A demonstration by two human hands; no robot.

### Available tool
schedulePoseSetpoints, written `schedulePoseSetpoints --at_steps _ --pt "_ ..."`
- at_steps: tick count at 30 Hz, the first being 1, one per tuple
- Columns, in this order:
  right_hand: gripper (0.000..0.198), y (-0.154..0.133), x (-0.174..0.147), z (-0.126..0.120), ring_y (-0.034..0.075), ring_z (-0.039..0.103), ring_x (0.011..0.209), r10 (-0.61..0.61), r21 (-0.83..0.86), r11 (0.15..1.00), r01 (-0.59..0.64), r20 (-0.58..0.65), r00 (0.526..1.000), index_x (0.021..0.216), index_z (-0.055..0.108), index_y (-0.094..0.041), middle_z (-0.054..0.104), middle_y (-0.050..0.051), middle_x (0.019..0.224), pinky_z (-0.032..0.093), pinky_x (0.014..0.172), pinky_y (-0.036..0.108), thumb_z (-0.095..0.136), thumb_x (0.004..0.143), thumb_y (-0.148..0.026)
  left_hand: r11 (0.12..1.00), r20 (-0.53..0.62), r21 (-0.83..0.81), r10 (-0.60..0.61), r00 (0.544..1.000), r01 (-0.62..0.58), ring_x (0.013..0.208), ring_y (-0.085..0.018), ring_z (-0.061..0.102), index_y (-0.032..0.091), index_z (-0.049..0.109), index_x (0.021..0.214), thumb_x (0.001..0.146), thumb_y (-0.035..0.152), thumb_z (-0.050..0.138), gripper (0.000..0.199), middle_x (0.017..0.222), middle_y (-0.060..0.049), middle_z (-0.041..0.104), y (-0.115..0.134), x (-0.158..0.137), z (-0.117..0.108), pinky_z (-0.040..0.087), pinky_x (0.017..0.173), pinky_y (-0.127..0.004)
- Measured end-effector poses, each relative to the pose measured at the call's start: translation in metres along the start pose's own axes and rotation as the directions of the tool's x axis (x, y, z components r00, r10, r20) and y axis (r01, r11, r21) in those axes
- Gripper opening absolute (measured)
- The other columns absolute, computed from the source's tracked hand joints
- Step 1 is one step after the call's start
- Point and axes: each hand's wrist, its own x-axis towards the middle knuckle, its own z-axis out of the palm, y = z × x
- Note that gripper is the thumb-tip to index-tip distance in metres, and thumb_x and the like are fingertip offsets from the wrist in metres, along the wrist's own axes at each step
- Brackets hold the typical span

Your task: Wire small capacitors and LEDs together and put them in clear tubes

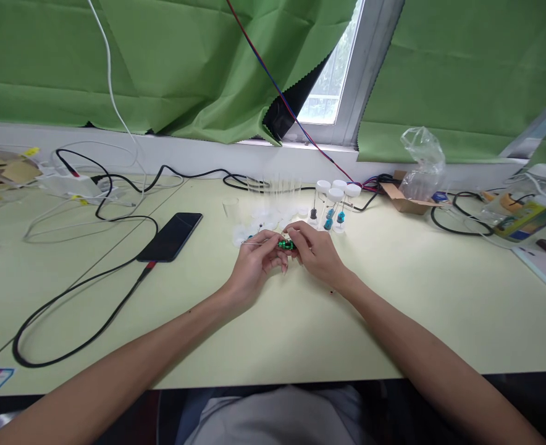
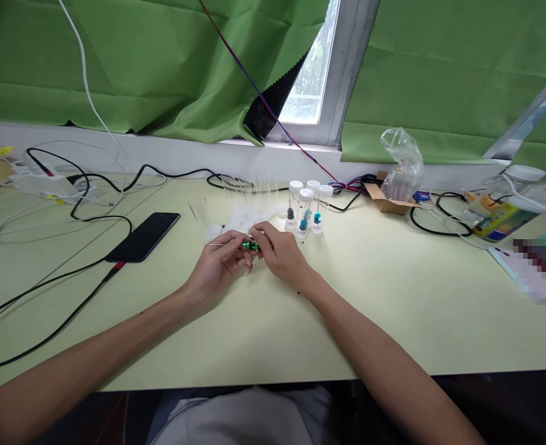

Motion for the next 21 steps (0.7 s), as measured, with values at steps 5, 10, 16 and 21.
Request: schedulePoseSetpoints --at_steps 5,10,16,21 --pt "0.019 -0.0036 0.0006 0.0005 0.013 0.061 0.069 -0.077 -0.011 0.997 0.077 -0.017 0.997 0.100 0.060 -0.020 0.066 0.003 0.085 0.046 0.063 0.024 0.048 0.100 -0.035 1.000 -0.020 -0.007 0.006 1.000 -0.006 0.059 -0.013 0.059 0.015 0.065 0.081 0.089 0.029 0.066 0.016 0.073 -0.005 0.066 0.0033 0.0006 -0.0010 0.049 0.055 -0.026" --pt "0.021 -0.0009 -0.0003 0.0012 0.011 0.055 0.057 -0.037 -0.009 0.999 0.037 -0.009 0.999 0.101 0.060 -0.020 0.059 -0.003 0.068 0.043 0.060 0.023 0.044 0.102 -0.034 1.000 -0.024 -0.008 -0.003 1.000 0.003 0.060 -0.013 0.059 0.015 0.065 0.081 0.089 0.029 0.065 0.016 0.075 -0.006 0.067 0.0028 -0.0007 0.0001 0.048 0.055 -0.026" --pt "0.025 -0.0016 -0.0005 -0.0005 0.011 0.054 0.054 0.013 -0.021 1.000 -0.013 -0.004 1.000 0.100 0.059 -0.020 0.054 -0.005 0.060 0.043 0.059 0.023 0.039 0.103 -0.035 1.000 -0.008 -0.010 -0.012 1.000 0.011 0.061 -0.014 0.059 0.015 0.064 0.081 0.088 0.029 0.067 0.016 0.075 -0.007 0.067 0.0008 -0.0010 0.0004 0.048 0.056 -0.026" --pt "0.019 -0.0033 0.0004 -0.0009 0.011 0.056 0.060 -0.046 -0.021 0.999 0.046 -0.024 0.999 0.102 0.059 -0.020 0.063 0.001 0.079 0.044 0.060 0.024 0.049 0.099 -0.035 1.000 -0.025 -0.007 -0.013 1.000 0.013 0.060 -0.013 0.059 0.015 0.065 0.081 0.089 0.030 0.066 0.016 0.075 -0.006 0.066 0.0024 0.0006 -0.0005 0.048 0.056 -0.026"
